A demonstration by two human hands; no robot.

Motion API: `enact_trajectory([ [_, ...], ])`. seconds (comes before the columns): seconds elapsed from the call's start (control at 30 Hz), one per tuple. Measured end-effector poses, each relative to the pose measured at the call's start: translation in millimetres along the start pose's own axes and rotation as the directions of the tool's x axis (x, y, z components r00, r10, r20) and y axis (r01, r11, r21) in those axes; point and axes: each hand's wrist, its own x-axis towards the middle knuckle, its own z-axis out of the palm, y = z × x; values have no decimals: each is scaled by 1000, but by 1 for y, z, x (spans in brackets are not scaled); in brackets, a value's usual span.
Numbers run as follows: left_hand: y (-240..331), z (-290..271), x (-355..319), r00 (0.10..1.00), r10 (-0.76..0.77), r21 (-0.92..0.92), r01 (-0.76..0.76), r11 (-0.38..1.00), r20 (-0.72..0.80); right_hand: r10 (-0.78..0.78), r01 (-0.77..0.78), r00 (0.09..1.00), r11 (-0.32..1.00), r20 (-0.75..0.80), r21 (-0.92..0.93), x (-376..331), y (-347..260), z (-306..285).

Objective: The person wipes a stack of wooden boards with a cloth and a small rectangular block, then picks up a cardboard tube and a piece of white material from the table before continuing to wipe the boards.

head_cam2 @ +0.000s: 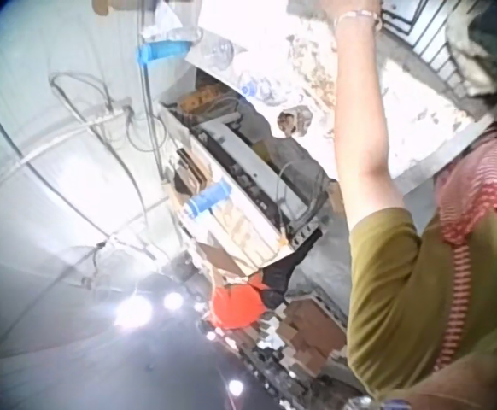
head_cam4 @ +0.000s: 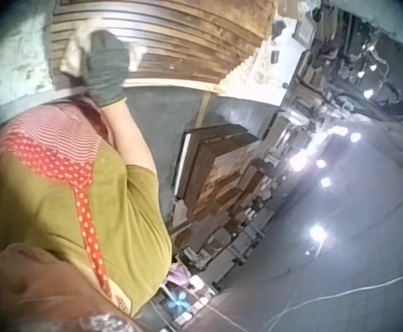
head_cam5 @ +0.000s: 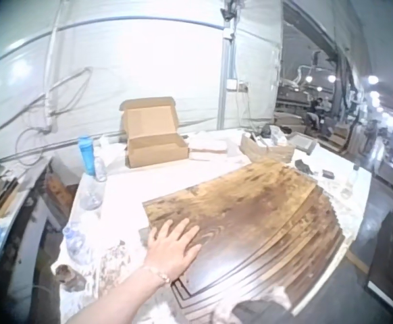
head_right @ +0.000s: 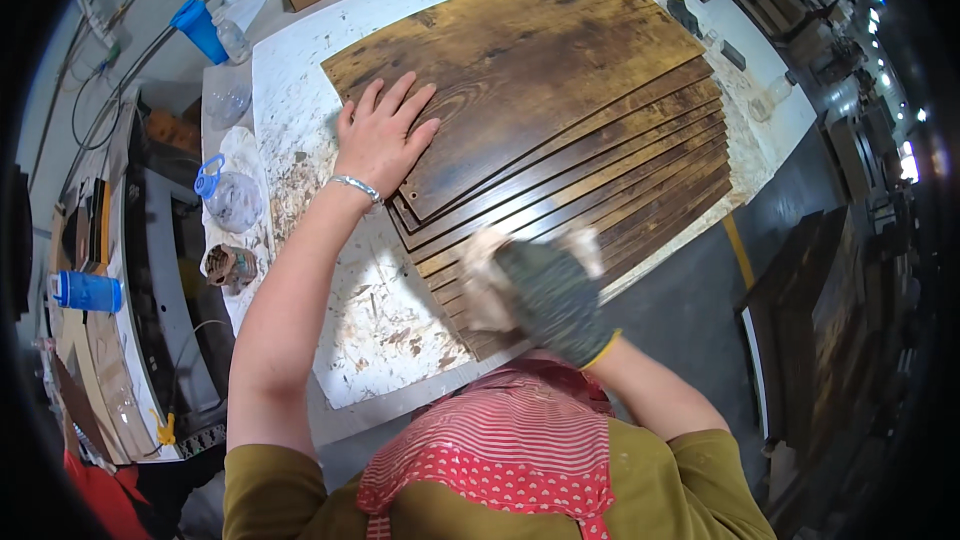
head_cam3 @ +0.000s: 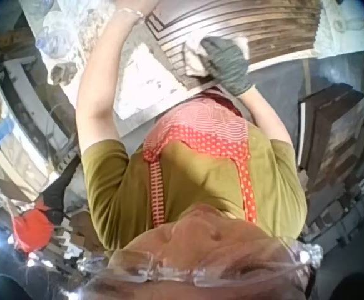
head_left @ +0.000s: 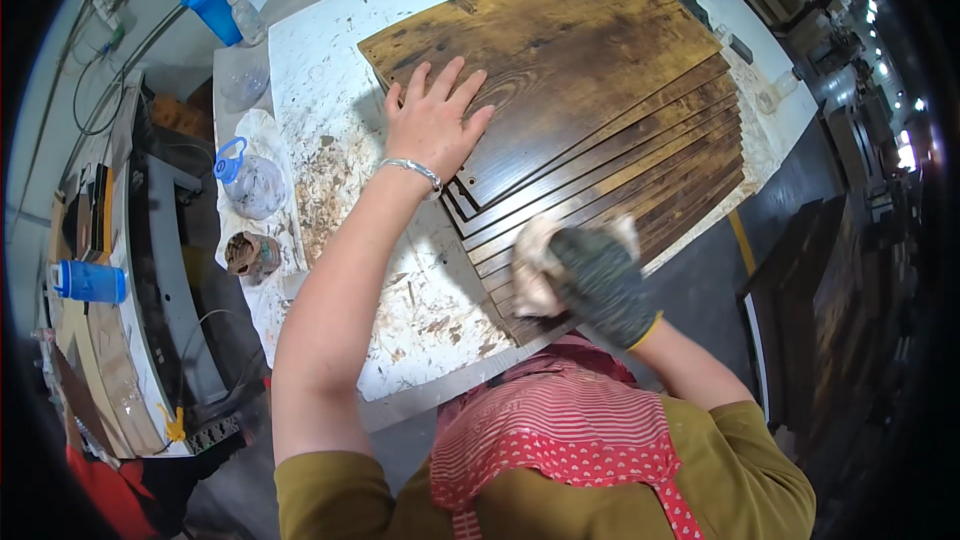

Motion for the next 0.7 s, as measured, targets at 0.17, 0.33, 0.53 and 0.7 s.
enact_trajectory([
  [0.17,7,1,4,999,20,2,-20,1000,-45,101,-92,994,975,-36,201,28,-42,-7],
  [0.33,2,4,4,1000,1,-15,-1,1000,-13,-16,-82,957,943,289,324,37,-50,-19],
  [0.53,6,0,3,999,12,-7,-13,1000,-48,174,-176,984,981,38,77,-2,-14,-4],
  [0.7,5,1,4,1000,-9,-38,9,999,7,-262,421,903,703,-342,573,11,-47,26],
])
